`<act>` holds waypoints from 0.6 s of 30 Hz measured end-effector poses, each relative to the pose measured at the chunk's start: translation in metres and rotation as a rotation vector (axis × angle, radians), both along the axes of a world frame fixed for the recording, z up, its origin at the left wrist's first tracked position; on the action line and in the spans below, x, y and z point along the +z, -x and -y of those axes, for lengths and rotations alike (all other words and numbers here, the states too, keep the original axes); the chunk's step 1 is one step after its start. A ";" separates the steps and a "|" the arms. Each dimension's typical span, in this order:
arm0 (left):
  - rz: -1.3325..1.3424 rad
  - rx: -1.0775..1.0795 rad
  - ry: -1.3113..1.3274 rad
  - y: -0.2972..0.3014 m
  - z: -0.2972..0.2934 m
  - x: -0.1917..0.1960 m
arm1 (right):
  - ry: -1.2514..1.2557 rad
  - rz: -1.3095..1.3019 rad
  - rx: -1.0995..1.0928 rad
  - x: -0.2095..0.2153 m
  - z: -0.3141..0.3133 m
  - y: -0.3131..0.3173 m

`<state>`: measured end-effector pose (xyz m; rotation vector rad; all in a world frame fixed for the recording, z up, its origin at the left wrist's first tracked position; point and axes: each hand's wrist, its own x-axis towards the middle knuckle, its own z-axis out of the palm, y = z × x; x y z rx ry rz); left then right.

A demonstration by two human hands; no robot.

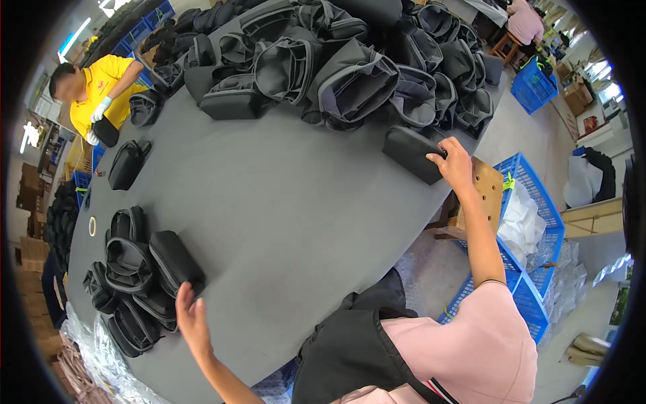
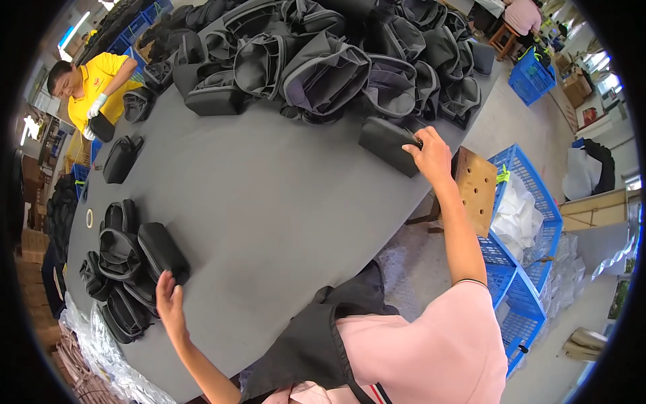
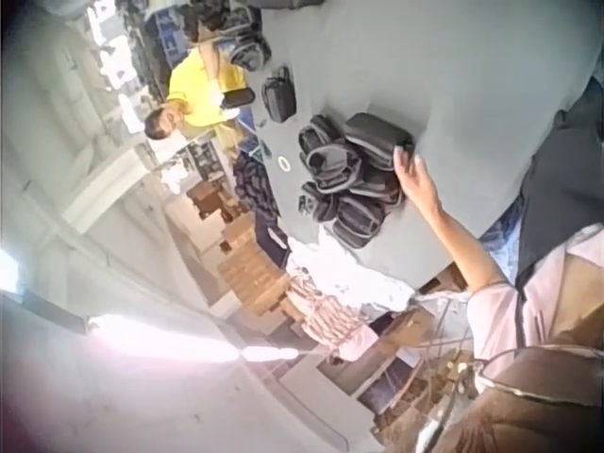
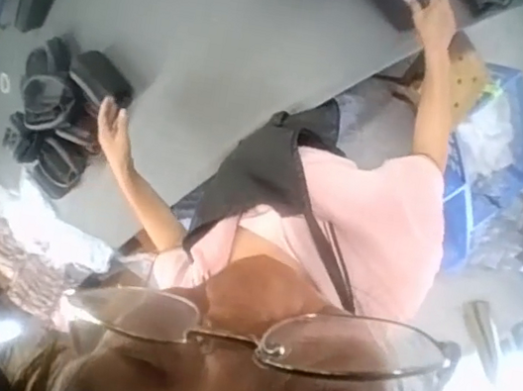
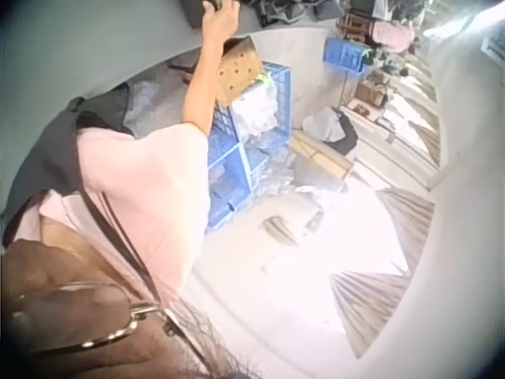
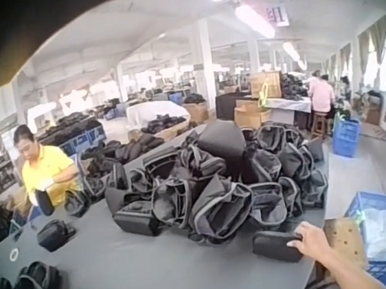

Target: Using a small trimmer or nipper to remove loose threads and inspect soft storage bags in a factory.

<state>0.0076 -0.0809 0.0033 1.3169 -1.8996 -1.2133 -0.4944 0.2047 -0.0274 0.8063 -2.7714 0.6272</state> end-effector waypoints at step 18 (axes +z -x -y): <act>0.017 -0.354 -0.014 0.106 -0.094 -0.037 | 0.167 0.473 1.157 -0.041 0.061 -0.244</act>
